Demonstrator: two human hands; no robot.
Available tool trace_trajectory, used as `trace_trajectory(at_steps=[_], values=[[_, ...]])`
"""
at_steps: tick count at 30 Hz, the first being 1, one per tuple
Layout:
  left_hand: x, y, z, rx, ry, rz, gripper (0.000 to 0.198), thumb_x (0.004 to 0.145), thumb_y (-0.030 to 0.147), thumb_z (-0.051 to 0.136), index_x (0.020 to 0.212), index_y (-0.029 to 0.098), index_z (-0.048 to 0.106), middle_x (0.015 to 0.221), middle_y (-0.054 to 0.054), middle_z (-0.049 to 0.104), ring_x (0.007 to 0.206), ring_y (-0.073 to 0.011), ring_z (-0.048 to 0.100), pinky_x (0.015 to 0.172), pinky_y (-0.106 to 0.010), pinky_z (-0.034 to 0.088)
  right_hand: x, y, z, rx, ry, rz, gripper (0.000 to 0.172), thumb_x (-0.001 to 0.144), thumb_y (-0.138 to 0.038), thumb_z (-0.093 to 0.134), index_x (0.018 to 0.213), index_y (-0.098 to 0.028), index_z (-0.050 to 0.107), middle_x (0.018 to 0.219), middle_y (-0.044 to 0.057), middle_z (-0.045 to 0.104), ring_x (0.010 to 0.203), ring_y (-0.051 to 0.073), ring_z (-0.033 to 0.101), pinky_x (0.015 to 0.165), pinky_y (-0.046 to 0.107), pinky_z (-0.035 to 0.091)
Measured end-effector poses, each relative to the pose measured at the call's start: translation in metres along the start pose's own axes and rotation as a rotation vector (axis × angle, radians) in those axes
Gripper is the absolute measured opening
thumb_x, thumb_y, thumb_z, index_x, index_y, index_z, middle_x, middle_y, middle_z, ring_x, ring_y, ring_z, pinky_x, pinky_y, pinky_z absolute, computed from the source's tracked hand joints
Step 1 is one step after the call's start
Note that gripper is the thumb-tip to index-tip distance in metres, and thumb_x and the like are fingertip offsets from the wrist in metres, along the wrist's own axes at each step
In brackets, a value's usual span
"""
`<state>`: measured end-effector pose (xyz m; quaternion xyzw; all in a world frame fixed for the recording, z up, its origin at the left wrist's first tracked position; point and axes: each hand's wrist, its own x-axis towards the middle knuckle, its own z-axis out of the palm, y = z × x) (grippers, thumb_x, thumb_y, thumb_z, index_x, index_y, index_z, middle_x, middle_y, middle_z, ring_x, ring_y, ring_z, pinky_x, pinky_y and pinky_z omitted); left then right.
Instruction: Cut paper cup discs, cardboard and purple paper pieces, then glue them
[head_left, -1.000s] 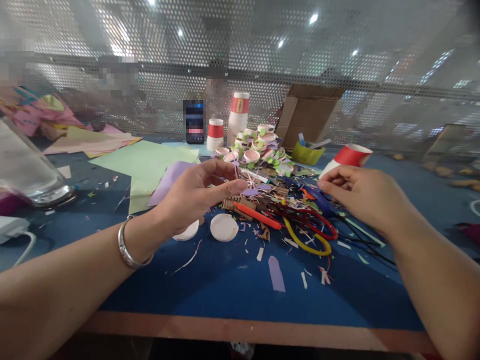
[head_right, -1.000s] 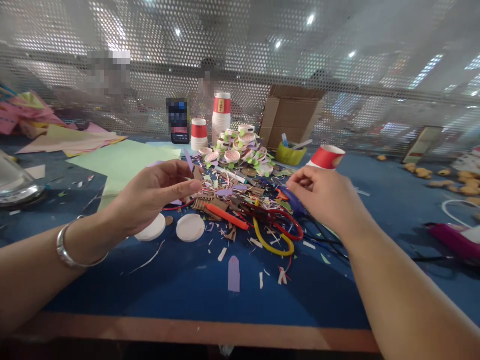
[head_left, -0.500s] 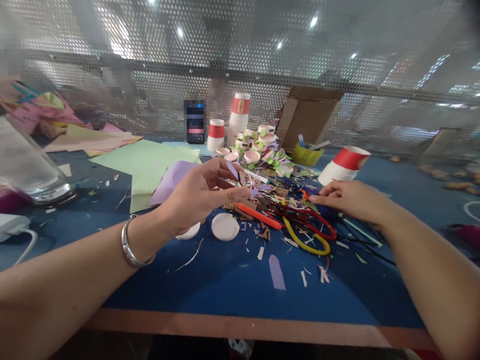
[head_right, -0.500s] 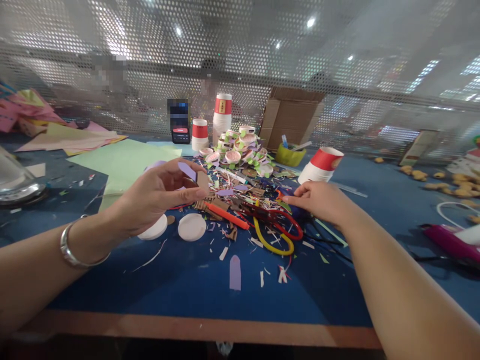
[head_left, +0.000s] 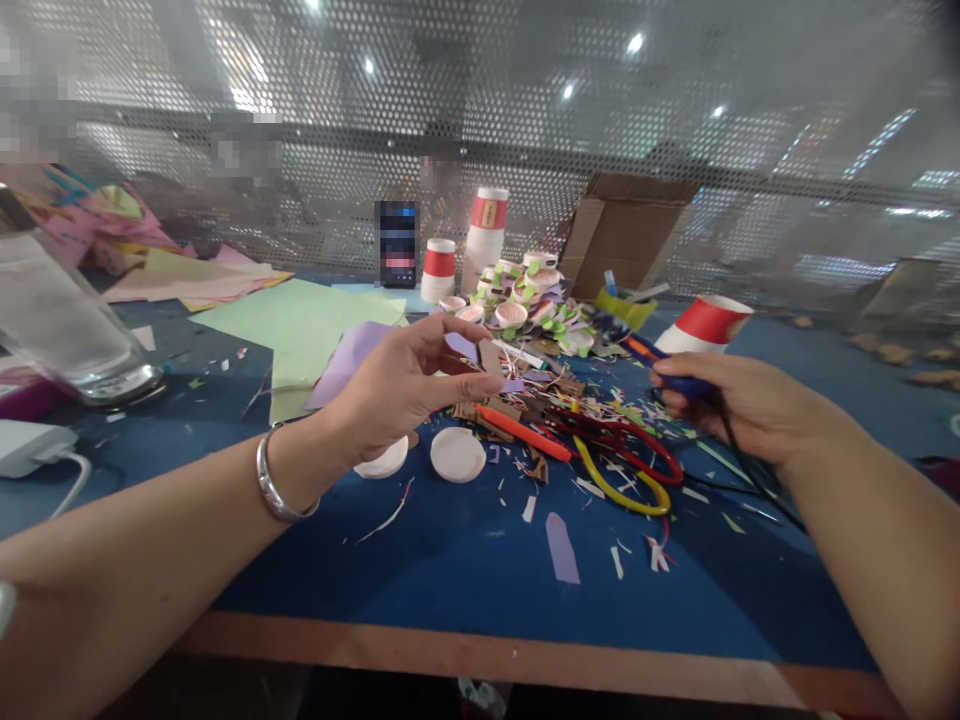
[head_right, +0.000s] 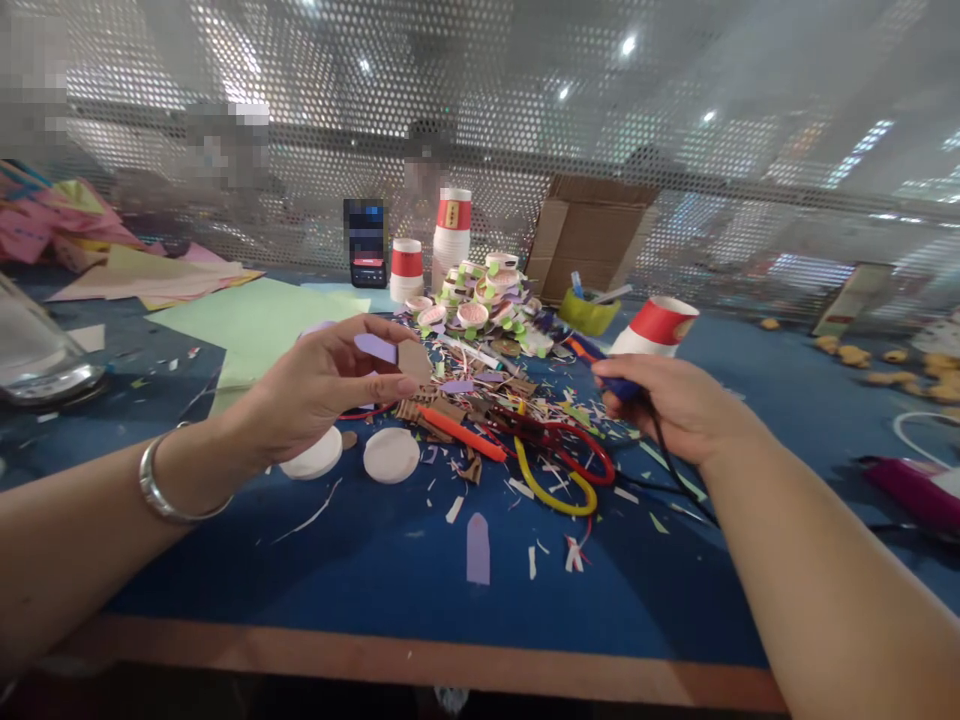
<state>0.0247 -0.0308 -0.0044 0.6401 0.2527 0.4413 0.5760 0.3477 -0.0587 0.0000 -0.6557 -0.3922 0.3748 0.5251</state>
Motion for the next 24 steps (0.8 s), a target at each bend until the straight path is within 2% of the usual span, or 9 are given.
trace_trajectory(at_steps=[6,10,13,15,19,24], values=[[0.001,0.002,0.002,-0.016,0.003,-0.069,0.040,0.071,0.014,0.085,0.104,0.016,0.062,0.082,0.000,0.074,0.073,-0.0109,0.069,0.065,-0.020,0.053,-0.016,-0.017,0.004,0.415,-0.167,0.092,0.022,0.061,-0.015,0.075,0.077,-0.015,0.061,0.077,0.001,0.052,0.054,0.003,0.042,0.046,0.011,0.049],[0.002,0.002,0.005,-0.038,-0.018,-0.043,0.039,0.070,0.011,0.085,0.101,0.016,0.062,0.088,0.001,0.072,0.074,-0.0096,0.070,0.065,-0.019,0.055,-0.027,-0.023,0.010,0.580,-0.247,0.070,0.020,0.063,-0.014,0.072,0.079,-0.015,0.059,0.077,-0.001,0.046,0.056,0.003,0.042,0.048,0.011,0.050],[0.003,0.001,0.006,-0.048,-0.029,-0.038,0.040,0.069,0.009,0.085,0.102,0.015,0.062,0.090,0.001,0.072,0.074,-0.0095,0.070,0.066,-0.018,0.057,-0.033,-0.024,0.014,0.664,-0.316,0.067,0.028,0.062,-0.010,0.069,0.090,-0.012,0.063,0.078,0.000,0.047,0.057,0.004,0.043,0.048,0.012,0.050],[0.003,0.000,0.006,-0.044,-0.031,-0.036,0.041,0.069,0.008,0.085,0.102,0.015,0.062,0.093,0.001,0.072,0.075,-0.0094,0.071,0.067,-0.017,0.058,-0.037,-0.023,0.016,0.658,-0.353,0.065,0.031,0.060,-0.009,0.071,0.090,-0.012,0.064,0.077,-0.001,0.047,0.056,0.004,0.042,0.046,0.013,0.049],[0.003,0.000,0.005,-0.007,-0.065,-0.036,0.043,0.069,0.010,0.086,0.105,0.015,0.063,0.098,0.000,0.071,0.079,-0.0109,0.072,0.069,-0.018,0.059,-0.041,-0.019,0.019,0.563,-0.463,0.059,0.026,0.063,-0.012,0.077,0.086,-0.014,0.066,0.069,-0.003,0.045,0.052,0.004,0.037,0.045,0.016,0.046],[0.002,0.001,0.002,0.019,-0.131,-0.018,0.041,0.071,0.009,0.084,0.105,0.015,0.063,0.102,-0.001,0.071,0.081,-0.0119,0.073,0.071,-0.019,0.060,-0.044,-0.014,0.022,0.397,-0.593,-0.006,0.021,0.071,-0.024,0.083,0.073,-0.016,0.064,0.060,-0.002,0.047,0.052,0.007,0.043,0.048,0.019,0.043]])
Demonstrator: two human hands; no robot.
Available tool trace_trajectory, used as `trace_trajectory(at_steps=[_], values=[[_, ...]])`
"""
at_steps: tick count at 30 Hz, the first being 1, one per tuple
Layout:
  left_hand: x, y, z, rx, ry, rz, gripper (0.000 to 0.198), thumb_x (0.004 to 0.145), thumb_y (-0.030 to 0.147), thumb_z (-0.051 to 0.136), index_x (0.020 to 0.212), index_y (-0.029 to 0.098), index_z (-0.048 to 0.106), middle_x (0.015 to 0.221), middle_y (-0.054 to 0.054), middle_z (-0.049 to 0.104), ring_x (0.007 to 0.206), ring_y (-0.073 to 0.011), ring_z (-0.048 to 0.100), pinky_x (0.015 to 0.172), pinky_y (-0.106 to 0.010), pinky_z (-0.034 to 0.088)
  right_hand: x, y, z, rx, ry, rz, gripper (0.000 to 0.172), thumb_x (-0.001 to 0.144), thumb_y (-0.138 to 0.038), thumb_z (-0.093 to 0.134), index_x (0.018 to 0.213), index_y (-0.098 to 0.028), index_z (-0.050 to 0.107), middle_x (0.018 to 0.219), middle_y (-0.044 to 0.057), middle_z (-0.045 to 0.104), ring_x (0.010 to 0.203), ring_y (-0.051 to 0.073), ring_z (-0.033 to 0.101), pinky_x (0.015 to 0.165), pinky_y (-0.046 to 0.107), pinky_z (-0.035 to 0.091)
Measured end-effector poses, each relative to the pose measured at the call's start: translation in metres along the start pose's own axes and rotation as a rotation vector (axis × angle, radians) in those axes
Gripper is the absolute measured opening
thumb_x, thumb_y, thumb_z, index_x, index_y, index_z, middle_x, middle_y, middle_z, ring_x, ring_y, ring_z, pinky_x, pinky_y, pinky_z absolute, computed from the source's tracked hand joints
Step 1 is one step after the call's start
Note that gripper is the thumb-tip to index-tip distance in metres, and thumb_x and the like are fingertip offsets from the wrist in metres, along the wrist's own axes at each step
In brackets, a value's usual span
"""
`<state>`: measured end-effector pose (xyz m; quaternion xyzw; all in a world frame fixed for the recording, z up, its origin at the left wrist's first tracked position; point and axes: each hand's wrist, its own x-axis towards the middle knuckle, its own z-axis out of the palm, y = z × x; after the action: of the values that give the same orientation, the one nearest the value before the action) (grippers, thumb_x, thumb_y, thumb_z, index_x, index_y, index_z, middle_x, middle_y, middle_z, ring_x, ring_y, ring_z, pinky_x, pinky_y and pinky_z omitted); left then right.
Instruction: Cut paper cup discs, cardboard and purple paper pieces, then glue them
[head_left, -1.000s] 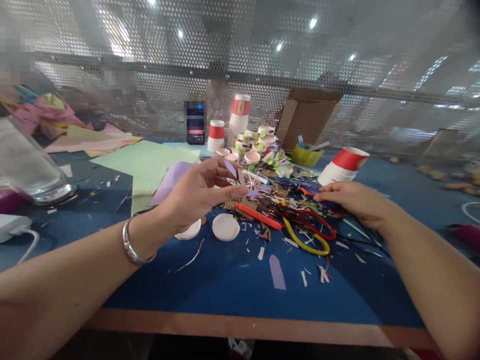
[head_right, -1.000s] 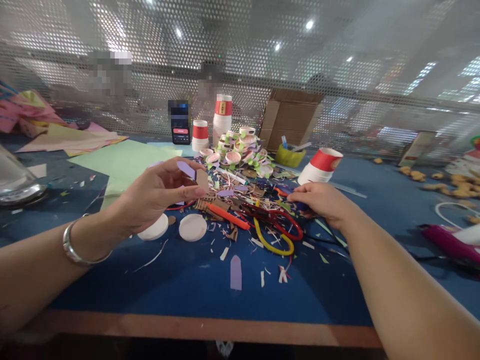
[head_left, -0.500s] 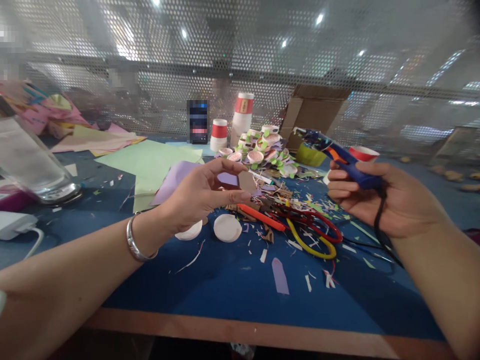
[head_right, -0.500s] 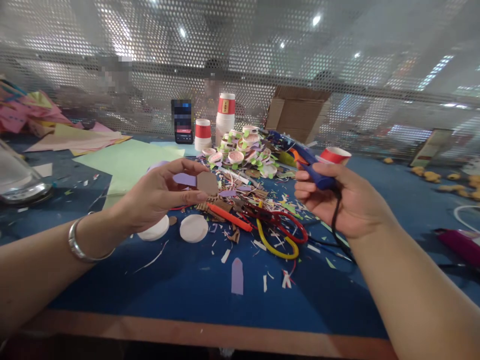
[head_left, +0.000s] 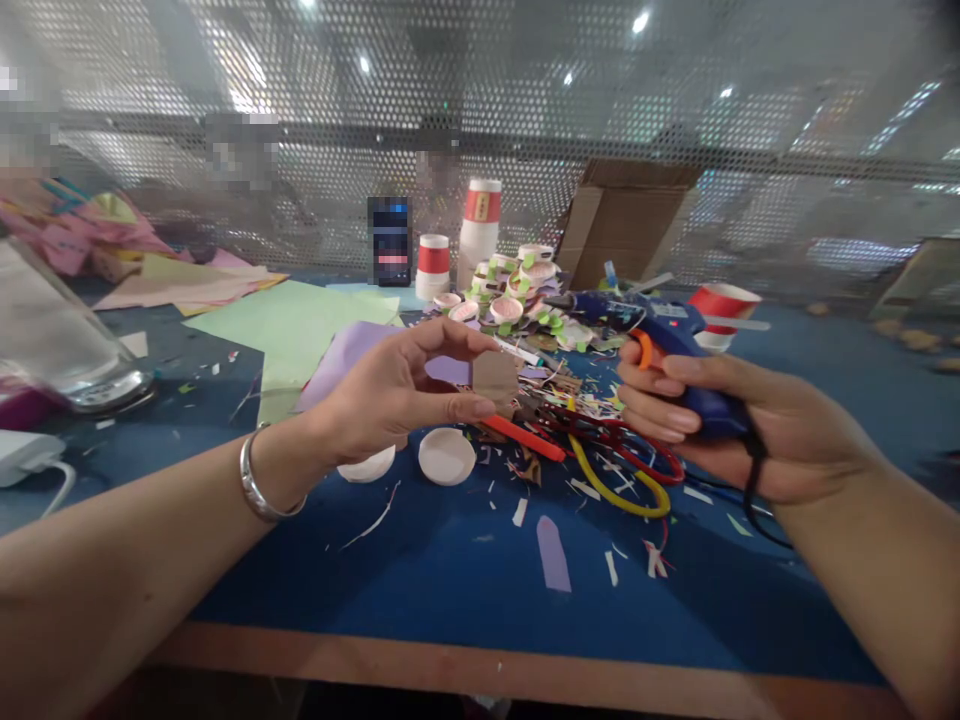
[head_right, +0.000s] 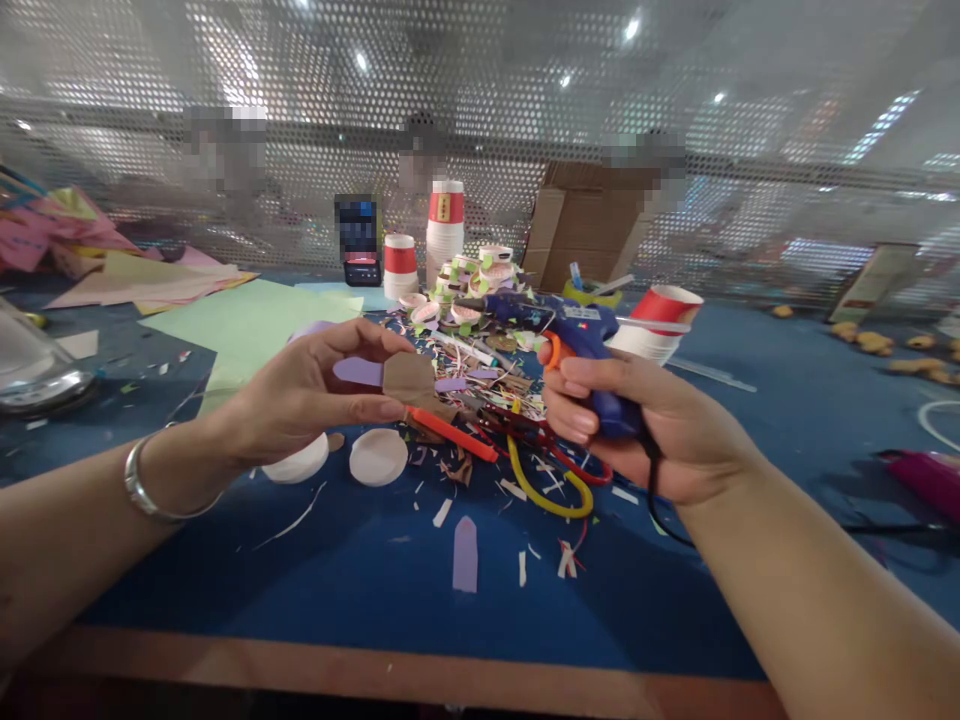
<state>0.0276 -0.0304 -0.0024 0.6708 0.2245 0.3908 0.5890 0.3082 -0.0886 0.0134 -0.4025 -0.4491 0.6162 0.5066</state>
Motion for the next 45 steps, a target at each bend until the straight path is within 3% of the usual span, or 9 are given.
trace_trajectory(at_steps=[4,8,14,19,26,39,45], values=[[0.000,-0.001,-0.003,0.007,-0.051,0.007,0.039,0.073,0.008,0.083,0.106,0.016,0.063,0.102,-0.002,0.073,0.086,-0.0129,0.074,0.073,-0.019,0.059,-0.004,0.004,0.001,-0.280,-0.017,0.001,0.021,0.079,-0.036,0.078,0.081,-0.018,0.068,0.054,-0.002,0.051,0.045,0.009,0.042,0.040,0.023,0.033],[0.001,-0.004,-0.007,0.048,-0.057,0.037,0.039,0.073,0.010,0.084,0.106,0.016,0.063,0.102,-0.002,0.072,0.087,-0.0127,0.073,0.076,-0.020,0.059,-0.008,0.007,0.005,-0.549,0.055,-0.012,0.034,0.080,-0.047,0.073,0.066,-0.020,0.059,0.053,-0.002,0.054,0.032,0.007,0.035,0.032,0.026,0.020],[0.004,-0.006,-0.011,0.083,-0.035,-0.002,0.038,0.074,0.010,0.082,0.106,0.017,0.062,0.102,-0.002,0.072,0.086,-0.0129,0.072,0.074,-0.021,0.058,-0.008,0.009,0.008,-0.668,0.036,-0.134,0.030,0.085,-0.042,0.064,0.066,-0.020,0.059,0.053,-0.003,0.054,0.040,0.008,0.041,0.039,0.025,0.030],[0.005,-0.008,-0.014,0.124,0.013,-0.017,0.040,0.073,0.013,0.082,0.107,0.018,0.062,0.101,-0.003,0.073,0.089,-0.0149,0.071,0.076,-0.024,0.058,-0.006,0.012,0.000,-0.818,-0.026,-0.203,0.039,0.090,-0.044,0.060,0.058,-0.021,0.053,0.056,-0.002,0.053,0.053,0.012,0.048,0.052,0.028,0.038],[0.005,-0.010,-0.017,0.179,0.005,0.013,0.043,0.075,0.019,0.084,0.112,0.018,0.062,0.109,-0.005,0.071,0.092,-0.0153,0.070,0.077,-0.024,0.057,-0.004,0.014,-0.001,-1.018,0.007,-0.237,0.044,0.089,-0.049,0.058,0.054,-0.023,0.052,0.058,-0.001,0.056,0.054,0.015,0.051,0.054,0.031,0.040],[0.005,-0.012,-0.016,0.122,-0.002,0.001,0.040,0.076,0.015,0.082,0.110,0.019,0.061,0.105,-0.003,0.071,0.090,-0.0133,0.070,0.075,-0.022,0.057,-0.005,0.012,0.007,-1.103,0.133,-0.268,0.039,0.079,-0.054,0.060,0.053,-0.025,0.054,0.054,0.001,0.059,0.050,0.018,0.053,0.049,0.033,0.042],[0.006,-0.012,-0.016,0.157,0.008,0.016,0.041,0.075,0.017,0.082,0.110,0.019,0.061,0.107,-0.004,0.070,0.091,-0.0144,0.070,0.076,-0.023,0.057,-0.005,0.011,0.009,-1.130,0.124,-0.311,0.040,0.080,-0.052,0.059,0.051,-0.026,0.050,0.049,0.000,0.055,0.048,0.018,0.050,0.048,0.032,0.040]])
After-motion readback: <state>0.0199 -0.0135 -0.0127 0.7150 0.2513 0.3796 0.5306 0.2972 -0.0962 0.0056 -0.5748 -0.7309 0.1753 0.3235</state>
